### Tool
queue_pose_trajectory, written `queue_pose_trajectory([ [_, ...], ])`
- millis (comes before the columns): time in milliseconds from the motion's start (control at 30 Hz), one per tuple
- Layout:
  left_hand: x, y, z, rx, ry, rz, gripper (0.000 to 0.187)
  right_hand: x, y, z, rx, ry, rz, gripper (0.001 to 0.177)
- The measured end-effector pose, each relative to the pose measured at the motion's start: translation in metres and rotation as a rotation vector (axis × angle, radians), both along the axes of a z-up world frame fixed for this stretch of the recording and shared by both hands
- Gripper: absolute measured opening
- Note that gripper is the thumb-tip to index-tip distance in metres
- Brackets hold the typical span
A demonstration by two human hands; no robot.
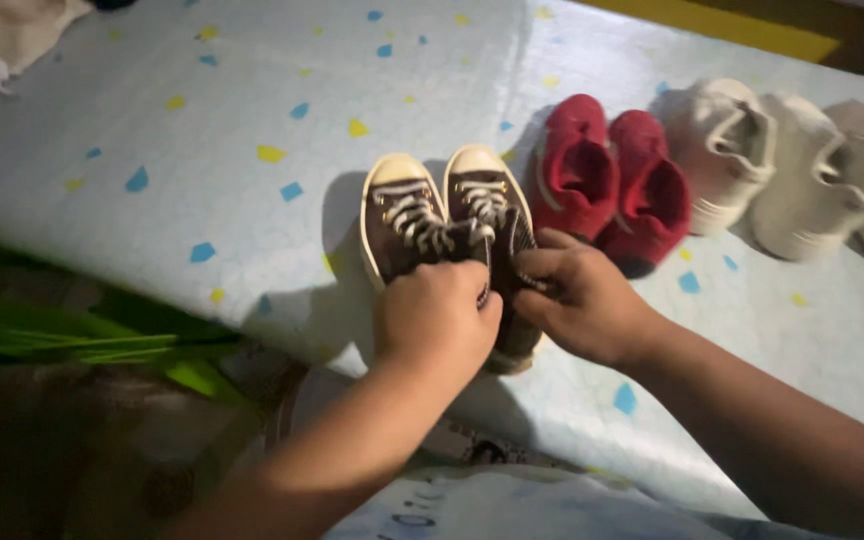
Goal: The person removes red laces from a pair of red sneakers and sets them aside. They then take a pair of brown high-top sneakers and thread white laces through the eyelets, pulling them tight and tying a knot. The person continues to adjust and re-tie the laces on the brown sneakers.
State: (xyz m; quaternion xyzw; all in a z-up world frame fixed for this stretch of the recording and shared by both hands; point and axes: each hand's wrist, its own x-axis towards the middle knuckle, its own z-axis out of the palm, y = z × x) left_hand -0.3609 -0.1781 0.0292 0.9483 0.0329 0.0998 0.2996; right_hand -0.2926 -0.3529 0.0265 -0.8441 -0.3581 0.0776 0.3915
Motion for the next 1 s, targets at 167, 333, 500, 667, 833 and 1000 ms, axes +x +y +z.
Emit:
queue_pose_trajectory([
  [167,-0.021,-0.031,0.008,0.025,0.048,-0.077,0.02,-0.037,-0.033,0.007,-0.013,0.072,-0.09,0.016],
  [333,-0.032,-0.044,0.011,-0.046,0.1,-0.168,0.021,-0.06,-0.052,0.012,-0.015,0.101,-0.207,0.023],
  [500,-0.048,-0.062,0.011,-0.035,0.117,-0.246,0.023,-0.081,-0.082,0.011,-0.031,0.068,-0.176,0.025],
  [667,-0.05,-0.09,0.032,0.042,0.089,-0.263,0.023,-0.106,-0.108,0.001,0.15,0.116,-0.443,0.016],
  [833,-0.04,-0.131,0.074,0.052,-0.007,-0.216,0.021,-0.117,-0.144,0.006,0.431,0.105,-0.584,0.011],
  [1000,-0.039,-0.214,0.102,0.137,-0.103,-0.226,0.022,-0.112,-0.226,0.018,0.601,0.195,-0.591,0.007],
])
